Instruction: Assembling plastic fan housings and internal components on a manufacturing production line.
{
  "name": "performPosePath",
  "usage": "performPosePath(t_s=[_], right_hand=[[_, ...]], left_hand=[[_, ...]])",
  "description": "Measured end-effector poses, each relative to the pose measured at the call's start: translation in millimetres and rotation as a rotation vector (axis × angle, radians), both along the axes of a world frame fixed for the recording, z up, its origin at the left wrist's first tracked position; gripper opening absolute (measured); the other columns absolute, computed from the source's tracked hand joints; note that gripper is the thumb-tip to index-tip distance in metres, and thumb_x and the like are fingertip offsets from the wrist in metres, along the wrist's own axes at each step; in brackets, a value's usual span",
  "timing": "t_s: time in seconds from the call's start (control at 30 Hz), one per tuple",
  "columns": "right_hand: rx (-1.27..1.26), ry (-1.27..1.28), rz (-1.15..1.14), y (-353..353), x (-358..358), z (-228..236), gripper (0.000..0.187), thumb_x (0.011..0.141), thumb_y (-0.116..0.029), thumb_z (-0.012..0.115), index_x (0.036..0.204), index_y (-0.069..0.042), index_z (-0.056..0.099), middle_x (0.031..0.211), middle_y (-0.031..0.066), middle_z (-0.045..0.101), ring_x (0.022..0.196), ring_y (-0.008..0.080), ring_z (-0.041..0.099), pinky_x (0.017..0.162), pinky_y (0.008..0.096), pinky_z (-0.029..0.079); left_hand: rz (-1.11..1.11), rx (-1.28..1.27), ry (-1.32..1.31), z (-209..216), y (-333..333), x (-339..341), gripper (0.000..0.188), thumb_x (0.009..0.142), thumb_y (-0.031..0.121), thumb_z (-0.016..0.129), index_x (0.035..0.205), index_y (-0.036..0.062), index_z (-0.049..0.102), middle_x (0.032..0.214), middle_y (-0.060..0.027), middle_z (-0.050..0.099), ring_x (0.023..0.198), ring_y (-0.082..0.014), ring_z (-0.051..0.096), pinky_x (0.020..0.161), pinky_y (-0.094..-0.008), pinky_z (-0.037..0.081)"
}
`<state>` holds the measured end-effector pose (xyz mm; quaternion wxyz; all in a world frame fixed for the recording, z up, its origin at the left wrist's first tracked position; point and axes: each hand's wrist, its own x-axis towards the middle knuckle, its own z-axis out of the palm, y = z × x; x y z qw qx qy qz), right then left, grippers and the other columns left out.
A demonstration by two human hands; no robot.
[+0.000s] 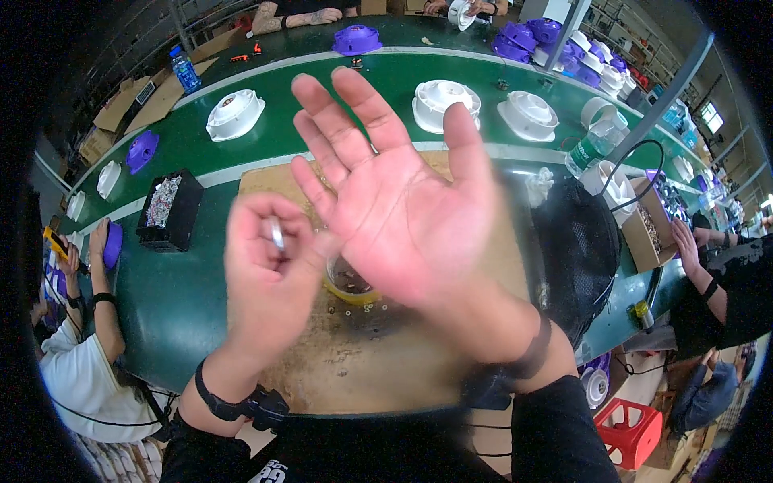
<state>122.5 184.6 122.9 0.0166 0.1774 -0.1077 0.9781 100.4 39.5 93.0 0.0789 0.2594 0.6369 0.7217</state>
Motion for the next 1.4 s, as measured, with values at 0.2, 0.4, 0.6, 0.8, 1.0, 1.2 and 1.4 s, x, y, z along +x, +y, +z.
performPosePath(t_s=[0.2, 0.4, 0.6, 0.8, 1.0, 1.2, 1.4], right_hand=[[-0.011, 0.001, 0.008, -9.9, -1.8, 1.6, 0.073, 0.095, -0.059, 0.038, 0.143, -0.005, 0.038, 0.15, 0.0177, 0.036, 0.137, 0.0276, 0.036, 0.113, 0.0437, 0.032], [-0.06, -0.096, -0.01, -12.5, -6.3, -5.6, 0.071, 0.096, -0.059, 0.037, 0.139, -0.002, 0.043, 0.147, 0.0194, 0.039, 0.136, 0.0302, 0.037, 0.113, 0.0446, 0.032], [-0.061, -0.064, 0.02, -15.1, -6.5, 0.2, 0.071, 0.096, -0.059, 0.037, 0.137, -0.002, 0.044, 0.146, 0.0201, 0.04, 0.137, 0.0312, 0.035, 0.114, 0.0458, 0.029], [0.105, -0.074, -0.013, -3.2, -23.4, -15.3, 0.06, 0.098, -0.052, 0.038, 0.123, -0.001, 0.057, 0.134, 0.0197, 0.052, 0.132, 0.0339, 0.04, 0.111, 0.0476, 0.031], [1.164, -0.525, -1.026, 74.4, -53.1, -61.4, 0.029, 0.099, -0.033, 0.053, 0.087, -0.008, 0.06, 0.075, -0.0031, 0.051, 0.07, 0.007, 0.047, 0.061, 0.0237, 0.037], [1.197, -0.742, -1.158, 140.8, -65.3, -136.5, 0.024, 0.099, -0.024, 0.052, 0.089, -0.004, 0.062, 0.08, -0.0028, 0.056, 0.076, 0.0059, 0.047, 0.068, 0.0236, 0.039], [1.416, -0.698, -1.096, 139.2, -71.3, -145.9, 0.028, 0.098, -0.024, 0.052, 0.088, 0.0, 0.061, 0.081, 0.0025, 0.058, 0.081, 0.0116, 0.05, 0.075, 0.0278, 0.041]], left_hand=[[0.061, -0.016, 0.127, -7.7, -10.3, -13.8, 0.029, 0.088, 0.006, 0.07, 0.104, 0.005, 0.046, 0.083, 0.0036, 0.052, 0.07, -0.0006, 0.046, 0.061, -0.0149, 0.038], [-0.01, -0.047, -0.052, -14.3, -14.8, -19.5, 0.015, 0.092, 0.009, 0.066, 0.094, 0.005, 0.052, 0.08, 0.0048, 0.053, 0.067, 0.0008, 0.045, 0.058, -0.0156, 0.034], [-0.101, -0.083, -0.068, 0.7, -26.6, -16.5, 0.011, 0.092, 0.01, 0.065, 0.087, 0.004, 0.057, 0.075, 0.0051, 0.058, 0.068, 0.0019, 0.051, 0.055, -0.015, 0.038], [-0.107, -0.174, -0.048, -14.3, -32.1, -28.4, 0.009, 0.096, 0.008, 0.059, 0.098, 0.0003, 0.062, 0.075, 0.0027, 0.058, 0.063, -0.0035, 0.05, 0.056, -0.0198, 0.039], [0.222, -0.848, 0.493, -40.9, -64.4, -130.6, 0.021, 0.095, 0.02, 0.057, 0.091, -0.0004, 0.061, 0.074, -0.0193, 0.06, 0.065, -0.0333, 0.058, 0.059, -0.0404, 0.043], [0.414, -1.011, 0.55, -69.3, -84.7, -233.8, 0.019, 0.094, 0.018, 0.053, 0.097, -0.0001, 0.058, 0.088, -0.0231, 0.065, 0.085, -0.0416, 0.063, 0.07, -0.0498, 0.047], [0.422, -1.283, 0.451, -69.3, -71.1, -296.9, 0.034, 0.093, 0.017, 0.049, 0.123, 0.0011, 0.047, 0.102, -0.0235, 0.067, 0.098, -0.0404, 0.064, 0.082, -0.0501, 0.05]])
